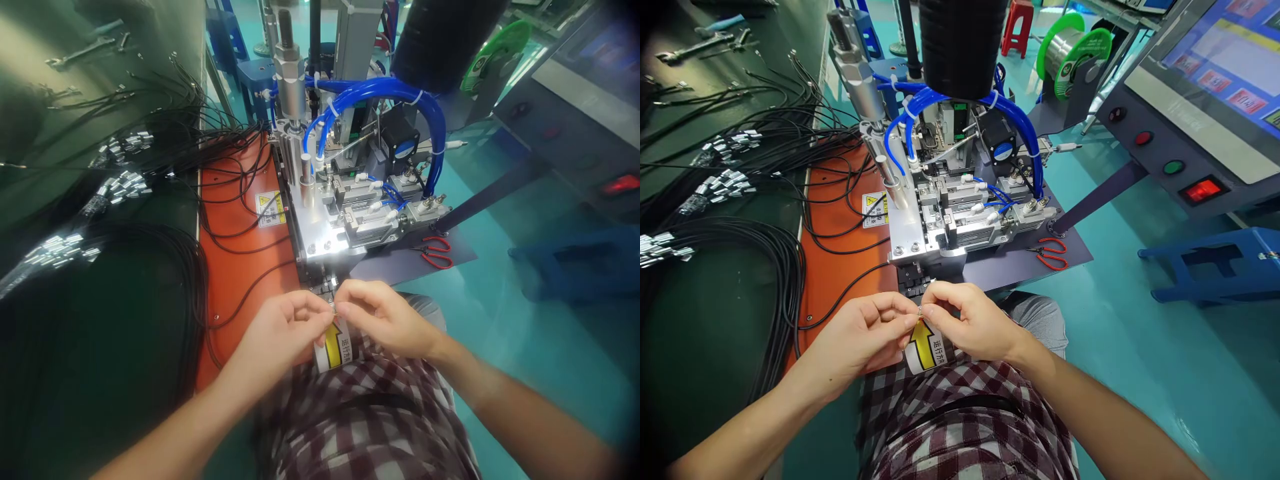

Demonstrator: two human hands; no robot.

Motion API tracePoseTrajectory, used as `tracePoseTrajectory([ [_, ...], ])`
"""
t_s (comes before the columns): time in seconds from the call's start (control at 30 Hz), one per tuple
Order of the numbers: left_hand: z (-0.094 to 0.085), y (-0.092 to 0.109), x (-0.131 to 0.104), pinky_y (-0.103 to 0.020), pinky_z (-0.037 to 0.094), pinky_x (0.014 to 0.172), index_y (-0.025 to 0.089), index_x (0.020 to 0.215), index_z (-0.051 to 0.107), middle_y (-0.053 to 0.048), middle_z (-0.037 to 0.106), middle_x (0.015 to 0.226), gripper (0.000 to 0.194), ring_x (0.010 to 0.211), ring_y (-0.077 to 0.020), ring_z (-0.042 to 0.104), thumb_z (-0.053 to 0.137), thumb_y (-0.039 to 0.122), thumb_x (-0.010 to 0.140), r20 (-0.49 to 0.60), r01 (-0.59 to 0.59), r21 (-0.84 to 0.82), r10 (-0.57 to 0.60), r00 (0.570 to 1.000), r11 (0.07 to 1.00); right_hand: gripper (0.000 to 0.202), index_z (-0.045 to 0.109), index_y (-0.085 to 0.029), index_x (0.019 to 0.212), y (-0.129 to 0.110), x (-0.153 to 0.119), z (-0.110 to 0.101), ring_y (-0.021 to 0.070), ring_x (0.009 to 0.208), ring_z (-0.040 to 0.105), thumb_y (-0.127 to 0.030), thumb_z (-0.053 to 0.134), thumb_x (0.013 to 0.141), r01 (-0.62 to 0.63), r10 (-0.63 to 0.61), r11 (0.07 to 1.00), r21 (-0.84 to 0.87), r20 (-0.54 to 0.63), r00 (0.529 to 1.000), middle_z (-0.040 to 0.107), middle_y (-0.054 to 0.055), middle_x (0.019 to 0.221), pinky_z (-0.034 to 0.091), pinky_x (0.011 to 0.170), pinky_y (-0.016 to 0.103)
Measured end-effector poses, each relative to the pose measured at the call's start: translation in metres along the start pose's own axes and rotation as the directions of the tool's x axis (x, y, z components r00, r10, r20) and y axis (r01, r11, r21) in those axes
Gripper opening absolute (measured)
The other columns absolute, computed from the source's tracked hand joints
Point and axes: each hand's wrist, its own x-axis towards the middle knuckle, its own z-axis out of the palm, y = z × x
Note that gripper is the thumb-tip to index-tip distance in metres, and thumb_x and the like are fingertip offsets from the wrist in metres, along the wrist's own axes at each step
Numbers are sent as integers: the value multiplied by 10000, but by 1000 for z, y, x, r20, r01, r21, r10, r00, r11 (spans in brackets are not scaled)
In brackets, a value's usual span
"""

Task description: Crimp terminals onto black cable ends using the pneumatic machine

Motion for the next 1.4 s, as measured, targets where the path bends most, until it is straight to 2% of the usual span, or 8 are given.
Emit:
tracePoseTrajectory([
  [0.1, -7, 1, 2, -254, 467, 614, 176, 833, 692, -43, 683, 740, 143, 663, -168, 615, 646, 306, 796, -69, -150, 242, 171, 983, 959, 219, 496, -193, 705, 7, 5, -4, 124, 631, 428, -238, 480, 919, 11, -9, 999, 36, -52, 999, 469, -23, 679, 361, 585, 241],
  [0.2, -15, -3, 6, -267, 470, 688, 206, 840, 694, -45, 689, 843, 100, 785, -200, 628, 616, 269, 827, -115, -323, 556, 455, 883, 766, 231, 478, -194, 694, 15, 11, -9, 116, 600, 404, -276, 489, 910, -19, 28, 994, 103, -91, 995, 444, -33, 652, 350, 566, 239],
  [0.27, -19, -6, 9, -258, 462, 705, 216, 886, 681, -41, 670, 872, 101, 822, -198, 616, 592, 253, 856, -69, -389, 677, 580, 811, 625, 238, 469, -194, 688, 21, 16, -11, 114, 588, 397, -293, 497, 902, -30, 45, 991, 134, -112, 993, 433, -39, 634, 350, 560, 238],
  [0.43, -29, -15, 13, -223, 450, 683, 189, 1085, 674, -34, 598, 828, 267, 750, -151, 594, 457, 182, 931, 134, -489, 774, 649, 748, 403, 258, 473, -192, 690, 31, 25, -9, 113, 583, 399, -344, 519, 893, -39, 60, 982, 185, -105, 993, 437, -41, 634, 357, 565, 244],
  [0.6, -32, -24, 20, -210, 365, 510, 207, 1222, 641, -1, 464, 732, 416, 593, -125, 498, 384, 107, 909, 248, -441, 887, 661, 708, 138, 242, 479, -185, 699, 37, 27, -7, 111, 595, 394, -309, 518, 904, -38, 61, 981, 191, -114, 992, 433, -43, 643, 353, 571, 243],
  [0.67, -31, -28, 22, -211, 343, 494, 218, 1241, 621, 3, 446, 737, 442, 581, -124, 476, 371, 92, 900, 260, -417, 906, 683, 682, 72, 228, 484, -182, 711, 41, 27, -7, 115, 615, 398, -287, 514, 911, -31, 56, 980, 196, -123, 991, 435, -38, 659, 356, 584, 245],
  [0.93, -29, -33, 23, -218, 352, 496, 246, 1270, 557, 6, 450, 790, 484, 588, -129, 486, 344, 47, 883, 247, -322, 947, 674, 696, -15, 187, 491, -187, 728, 52, 27, -1, 141, 669, 429, -233, 500, 910, 30, -2, 990, 135, -209, 978, 463, -10, 697, 376, 610, 260],
  [1.4, -26, -41, 25, -251, 422, 515, 270, 1297, 522, -21, 507, 852, 472, 611, -159, 535, 364, 88, 892, 217, -273, 962, 661, 719, -19, 184, 504, -192, 751, 64, 26, 3, 135, 630, 427, -217, 485, 932, 95, -81, 994, 49, -239, 968, 458, -22, 666, 353, 578, 256],
])
